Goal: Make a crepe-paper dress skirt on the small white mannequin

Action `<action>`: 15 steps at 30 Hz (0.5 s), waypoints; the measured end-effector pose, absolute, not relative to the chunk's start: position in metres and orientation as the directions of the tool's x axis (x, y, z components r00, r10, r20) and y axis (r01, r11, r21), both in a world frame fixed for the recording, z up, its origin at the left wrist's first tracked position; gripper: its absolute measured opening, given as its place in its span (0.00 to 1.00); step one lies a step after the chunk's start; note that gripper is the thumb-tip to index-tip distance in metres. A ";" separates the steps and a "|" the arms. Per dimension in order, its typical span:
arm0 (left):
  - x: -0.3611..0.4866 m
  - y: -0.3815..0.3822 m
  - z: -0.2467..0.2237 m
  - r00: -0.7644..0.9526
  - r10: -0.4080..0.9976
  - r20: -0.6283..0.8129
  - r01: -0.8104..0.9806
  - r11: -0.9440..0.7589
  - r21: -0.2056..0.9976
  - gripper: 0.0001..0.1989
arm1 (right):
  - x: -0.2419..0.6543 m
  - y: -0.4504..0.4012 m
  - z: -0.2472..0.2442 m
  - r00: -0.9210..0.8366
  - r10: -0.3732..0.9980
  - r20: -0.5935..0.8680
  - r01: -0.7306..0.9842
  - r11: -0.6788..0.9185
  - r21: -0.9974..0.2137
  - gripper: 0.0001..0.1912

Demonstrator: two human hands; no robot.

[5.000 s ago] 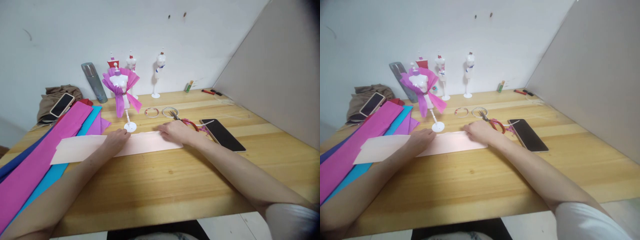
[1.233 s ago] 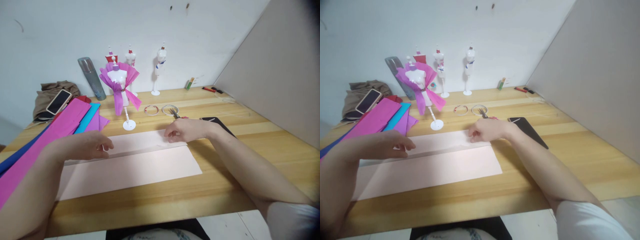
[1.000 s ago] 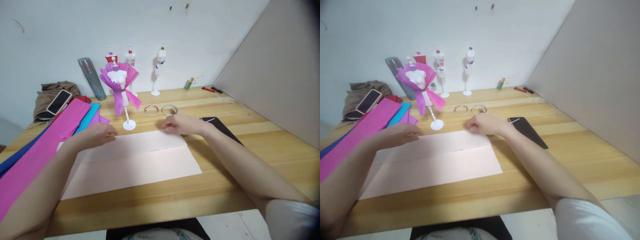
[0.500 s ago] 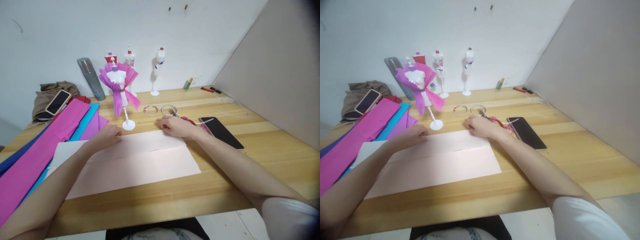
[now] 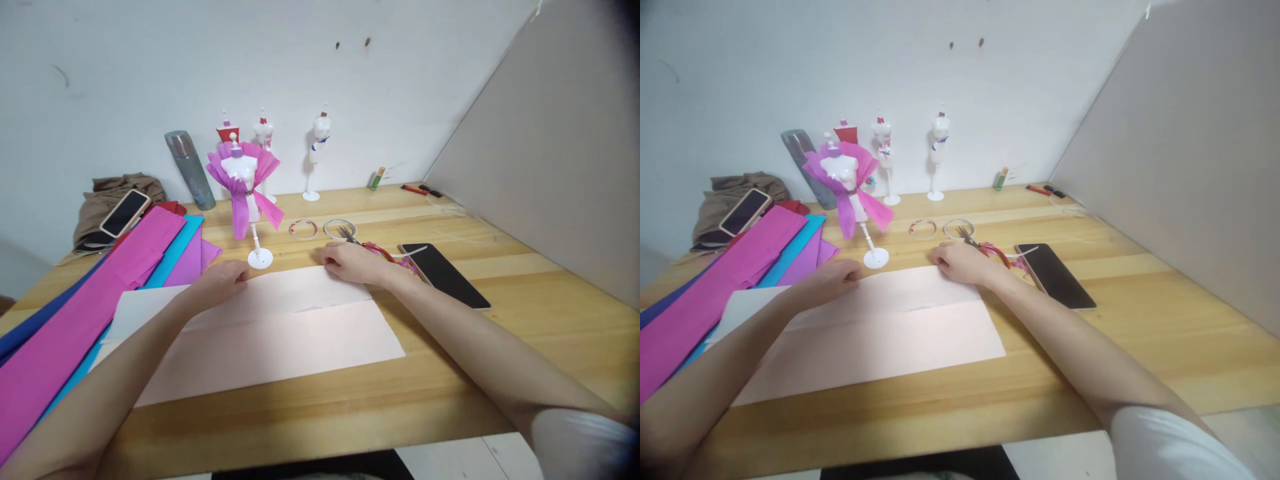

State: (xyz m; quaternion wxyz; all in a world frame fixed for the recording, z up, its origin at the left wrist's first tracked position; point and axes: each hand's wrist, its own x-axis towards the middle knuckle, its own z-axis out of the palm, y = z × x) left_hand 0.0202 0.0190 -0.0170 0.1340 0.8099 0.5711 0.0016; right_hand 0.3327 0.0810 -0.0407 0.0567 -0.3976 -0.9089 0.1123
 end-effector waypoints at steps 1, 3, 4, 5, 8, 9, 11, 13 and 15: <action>0.021 0.019 -0.016 0.337 0.928 -0.161 0.925 -0.294 0.239 0.02 | 0.333 0.080 -0.038 -0.670 0.742 0.007 0.715 0.648 -0.262 0.09; 0.022 0.019 -0.015 0.313 0.929 -0.197 0.928 -0.255 0.270 0.02 | 0.333 0.079 -0.034 -0.671 0.741 -0.007 0.709 0.640 -0.298 0.11; 0.023 0.019 -0.015 0.304 0.928 -0.217 0.931 -0.241 0.274 0.03 | 0.333 0.080 -0.033 -0.684 0.730 -0.010 0.696 0.648 -0.310 0.13; 0.023 0.019 -0.015 0.296 0.926 -0.233 0.935 -0.232 0.268 0.03 | 0.334 0.080 -0.032 -0.698 0.716 -0.009 0.681 0.661 -0.316 0.14; 0.023 0.020 -0.015 0.300 0.925 -0.235 0.942 -0.247 0.229 0.05 | 0.337 0.084 -0.032 -0.725 0.688 0.013 0.654 0.695 -0.298 0.09; 0.022 0.021 -0.015 0.303 0.926 -0.224 0.941 -0.253 0.225 0.05 | 0.338 0.085 -0.033 -0.724 0.690 0.021 0.655 0.697 -0.291 0.08; 0.020 0.022 -0.014 0.311 0.929 -0.200 0.936 -0.263 0.234 0.05 | 0.340 0.086 -0.034 -0.712 0.702 0.038 0.665 0.690 -0.287 0.09; 0.018 0.022 -0.012 0.314 0.932 -0.180 0.932 -0.267 0.244 0.05 | 0.341 0.087 -0.034 -0.676 0.734 0.055 0.693 0.660 -0.291 0.09; 0.017 0.022 -0.010 0.310 0.936 -0.168 0.935 -0.268 0.233 0.05 | 0.342 0.086 -0.032 -0.640 0.765 0.067 0.715 0.626 -0.312 0.09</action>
